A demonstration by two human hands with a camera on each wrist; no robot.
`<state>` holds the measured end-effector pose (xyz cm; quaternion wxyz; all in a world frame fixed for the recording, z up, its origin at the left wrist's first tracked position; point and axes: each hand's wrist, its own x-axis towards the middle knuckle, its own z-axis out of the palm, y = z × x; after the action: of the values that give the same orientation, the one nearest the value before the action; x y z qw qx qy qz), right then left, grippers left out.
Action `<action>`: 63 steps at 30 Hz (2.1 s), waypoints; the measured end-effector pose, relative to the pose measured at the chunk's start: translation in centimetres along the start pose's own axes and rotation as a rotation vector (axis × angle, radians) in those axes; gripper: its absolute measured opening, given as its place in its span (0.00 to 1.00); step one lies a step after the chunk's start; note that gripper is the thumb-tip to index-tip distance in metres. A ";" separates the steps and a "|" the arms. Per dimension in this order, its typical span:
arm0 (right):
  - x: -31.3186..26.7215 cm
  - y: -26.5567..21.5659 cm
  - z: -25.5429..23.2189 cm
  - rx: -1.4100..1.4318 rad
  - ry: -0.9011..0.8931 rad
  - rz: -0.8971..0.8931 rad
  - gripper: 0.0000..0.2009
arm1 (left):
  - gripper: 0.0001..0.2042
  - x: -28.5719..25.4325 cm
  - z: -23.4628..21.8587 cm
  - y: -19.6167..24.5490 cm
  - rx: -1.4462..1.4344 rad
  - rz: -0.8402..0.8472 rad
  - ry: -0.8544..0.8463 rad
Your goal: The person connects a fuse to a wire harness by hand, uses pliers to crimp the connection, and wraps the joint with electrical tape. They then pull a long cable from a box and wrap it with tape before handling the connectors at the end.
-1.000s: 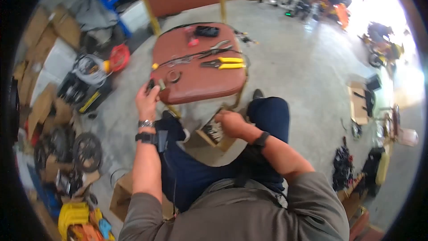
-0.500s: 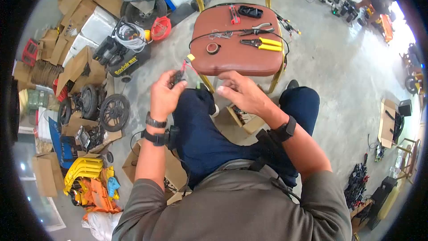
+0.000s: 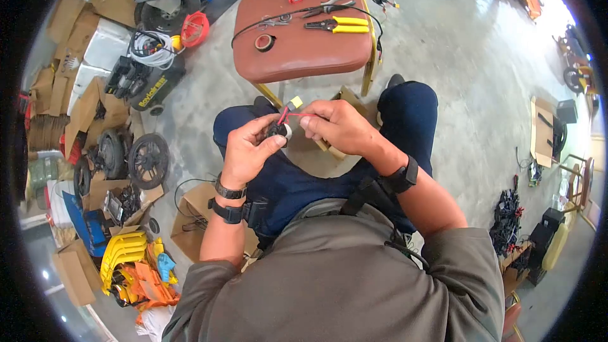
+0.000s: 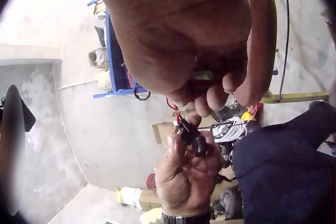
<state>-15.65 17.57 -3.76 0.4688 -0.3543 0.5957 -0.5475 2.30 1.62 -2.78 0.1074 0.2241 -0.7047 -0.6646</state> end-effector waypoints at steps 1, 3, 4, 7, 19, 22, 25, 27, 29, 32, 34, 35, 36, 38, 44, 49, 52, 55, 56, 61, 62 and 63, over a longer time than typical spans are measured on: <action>-0.3 0.1 -0.1 0.010 0.018 0.020 0.10 | 0.22 0.0 0.0 0.3 0.001 -0.004 -0.035; -0.7 0.5 -0.2 0.023 0.053 0.046 0.10 | 0.20 0.1 0.0 0.2 0.049 0.018 -0.065; -0.9 0.9 -0.2 0.026 0.068 0.053 0.11 | 0.20 0.2 0.1 -0.1 0.096 0.045 -0.058; -1.4 1.7 0.1 0.038 0.097 0.046 0.12 | 0.19 0.2 0.9 -0.3 0.168 0.103 -0.002; -2.7 2.3 0.8 0.108 0.048 0.096 0.10 | 0.17 0.1 2.1 0.7 0.400 0.384 0.100; -2.6 2.6 1.0 0.197 0.072 0.019 0.15 | 0.18 0.0 2.3 1.2 0.411 0.358 0.084; -2.6 1.7 1.3 0.253 0.111 -0.049 0.22 | 0.19 -0.2 2.5 1.3 0.430 0.341 0.020; -2.6 0.9 1.1 0.245 0.098 -0.058 0.26 | 0.20 -0.2 2.6 1.3 0.446 0.340 -0.011; -2.6 1.0 1.0 0.263 0.069 -0.057 0.24 | 0.20 -0.3 2.6 1.3 0.458 0.340 -0.023; -2.6 1.2 0.8 0.256 0.077 -0.034 0.20 | 0.21 -0.2 2.5 1.0 0.460 0.334 -0.039; -2.6 1.6 0.8 0.294 0.110 -0.037 0.16 | 0.22 -0.3 2.4 0.9 0.460 0.314 -0.042; -2.4 2.1 0.8 0.337 0.135 -0.056 0.14 | 0.23 -0.2 2.4 0.8 0.460 0.307 -0.044; -2.2 2.4 0.6 0.380 0.160 -0.076 0.11 | 0.23 -0.2 2.1 0.7 0.439 0.258 -0.035; -1.9 2.8 -0.2 0.386 0.227 -0.082 0.09 | 0.24 -0.2 1.1 0.3 0.396 0.163 -0.022; -1.4 3.1 -2.4 0.435 0.397 -0.069 0.07 | 0.13 0.7 -4.3 0.9 0.524 0.231 0.092; -1.2 3.6 -2.9 0.439 0.454 -0.086 0.06 | 0.09 1.1 -7.5 0.8 0.519 0.186 0.137; -1.1 3.4 -3.2 0.422 0.468 -0.090 0.08 | 0.08 1.4 -8.6 -0.1 0.482 0.107 0.214; -1.5 4.3 -3.0 0.374 0.450 -0.050 0.10 | 0.11 1.1 -9.4 -1.1 0.445 0.094 0.263; -1.4 4.6 -3.0 0.348 0.444 -0.039 0.11 | 0.11 1.2 -9.5 -1.2 0.427 0.087 0.284; -1.3 5.6 -2.7 0.295 0.408 0.086 0.16 | 0.11 0.9 -9.7 -2.0 0.336 0.033 0.339; -1.3 5.7 -2.7 0.303 0.395 0.100 0.17 | 0.11 0.9 -9.9 -2.0 0.326 0.032 0.341; -1.2 5.7 -2.7 0.310 0.382 0.112 0.18 | 0.10 0.9 -10.0 -2.0 0.316 0.032 0.343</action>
<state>-17.29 20.39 -9.25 0.4262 -0.1347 0.6012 -0.6623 6.35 -7.66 -3.96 0.1998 0.3365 -0.7748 -0.4965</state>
